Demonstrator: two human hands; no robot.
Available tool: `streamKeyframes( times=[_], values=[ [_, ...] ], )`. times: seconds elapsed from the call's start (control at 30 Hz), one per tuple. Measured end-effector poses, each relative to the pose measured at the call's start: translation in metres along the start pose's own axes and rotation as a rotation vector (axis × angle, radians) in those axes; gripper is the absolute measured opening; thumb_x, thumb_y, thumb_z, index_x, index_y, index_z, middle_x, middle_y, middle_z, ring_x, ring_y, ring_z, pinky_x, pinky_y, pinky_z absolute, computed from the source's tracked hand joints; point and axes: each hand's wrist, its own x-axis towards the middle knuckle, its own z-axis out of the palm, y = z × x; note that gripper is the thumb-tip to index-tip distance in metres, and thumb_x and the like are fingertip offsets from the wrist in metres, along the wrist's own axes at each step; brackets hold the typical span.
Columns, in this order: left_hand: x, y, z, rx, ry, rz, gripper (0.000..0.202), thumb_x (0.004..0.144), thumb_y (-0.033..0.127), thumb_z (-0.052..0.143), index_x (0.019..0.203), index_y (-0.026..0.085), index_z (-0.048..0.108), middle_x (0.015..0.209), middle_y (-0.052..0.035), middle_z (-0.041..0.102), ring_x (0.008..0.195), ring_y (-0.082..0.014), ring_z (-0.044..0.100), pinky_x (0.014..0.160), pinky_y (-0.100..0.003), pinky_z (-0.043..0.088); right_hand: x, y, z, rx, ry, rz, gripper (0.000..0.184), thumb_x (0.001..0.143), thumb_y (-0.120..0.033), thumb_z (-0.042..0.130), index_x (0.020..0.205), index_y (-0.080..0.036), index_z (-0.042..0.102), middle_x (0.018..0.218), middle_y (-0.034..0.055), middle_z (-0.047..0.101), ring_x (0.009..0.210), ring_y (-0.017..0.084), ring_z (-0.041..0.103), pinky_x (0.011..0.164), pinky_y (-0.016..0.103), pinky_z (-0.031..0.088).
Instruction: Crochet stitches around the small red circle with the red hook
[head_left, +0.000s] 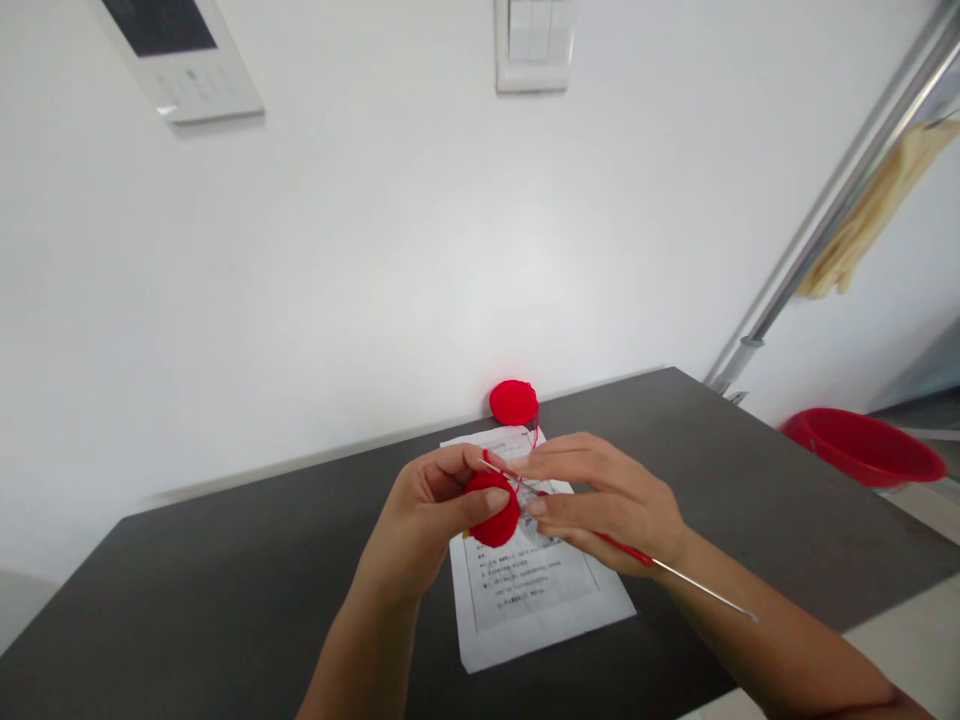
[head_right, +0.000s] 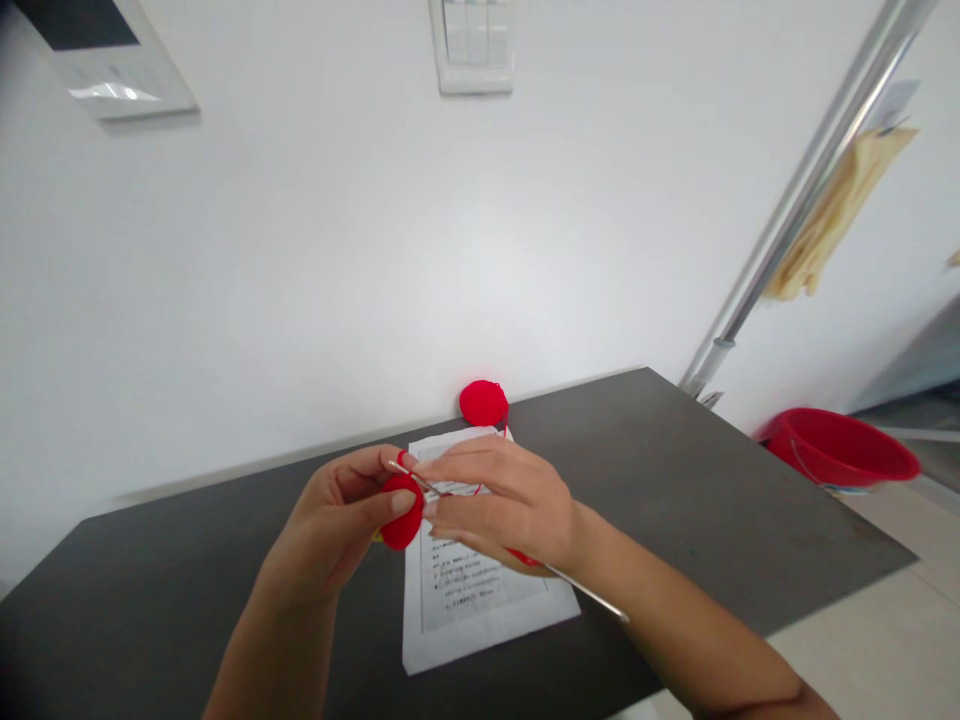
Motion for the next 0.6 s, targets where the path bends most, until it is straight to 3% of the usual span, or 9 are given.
streamKeyframes(
  times=[0.07, 0.17, 0.27, 0.43, 0.6],
  values=[
    [-0.001, -0.001, 0.001, 0.011, -0.008, -0.002, 0.024, 0.057, 0.022, 0.094, 0.075, 0.017, 0.080, 0.062, -0.0015, 0.071, 0.054, -0.0094, 0.058, 0.055, -0.020, 0.047, 0.001, 0.003, 0.000, -0.112, -0.034, -0.051, 0.013, 0.099, -0.019, 0.059, 0.102, -0.011, 0.068, 0.110, 0.0184, 0.077, 0.109, 0.021, 0.071, 0.092, 0.037, 0.062],
    [-0.001, -0.002, 0.000, 0.054, 0.014, 0.001, 0.029, 0.061, 0.024, 0.093, 0.088, 0.020, 0.083, 0.069, -0.0028, 0.075, 0.066, -0.0124, 0.064, 0.064, -0.021, 0.051, 0.001, 0.004, -0.001, -0.097, -0.066, -0.026, 0.013, 0.100, -0.020, 0.057, 0.104, -0.012, 0.067, 0.106, 0.0157, 0.078, 0.109, 0.021, 0.072, 0.091, 0.036, 0.062],
    [0.000, -0.002, -0.001, 0.123, 0.054, 0.042, 0.024, 0.067, 0.025, 0.089, 0.090, 0.022, 0.084, 0.075, -0.0037, 0.077, 0.070, -0.0131, 0.066, 0.067, -0.022, 0.052, -0.001, 0.002, -0.003, 0.069, -0.026, 0.117, 0.013, 0.100, -0.021, 0.058, 0.103, -0.014, 0.068, 0.103, 0.0132, 0.079, 0.105, 0.020, 0.073, 0.092, 0.034, 0.061],
    [0.000, -0.002, 0.000, 0.133, 0.135, 0.162, 0.008, 0.070, 0.022, 0.085, 0.077, 0.020, 0.083, 0.084, -0.0046, 0.079, 0.079, -0.0153, 0.068, 0.072, -0.023, 0.053, -0.008, 0.003, 0.000, 0.497, 0.147, 0.440, 0.012, 0.097, -0.021, 0.064, 0.106, -0.022, 0.072, 0.109, 0.0076, 0.078, 0.104, 0.019, 0.074, 0.092, 0.035, 0.060],
    [-0.001, -0.002, 0.008, 0.041, 0.209, 0.130, 0.017, 0.058, 0.019, 0.089, 0.074, 0.019, 0.081, 0.073, -0.0025, 0.076, 0.067, -0.0128, 0.065, 0.064, -0.022, 0.050, -0.013, 0.006, 0.005, 0.600, 0.160, 0.475, 0.014, 0.095, -0.019, 0.066, 0.107, -0.023, 0.074, 0.110, 0.0070, 0.077, 0.104, 0.019, 0.073, 0.092, 0.036, 0.059]
  ],
)
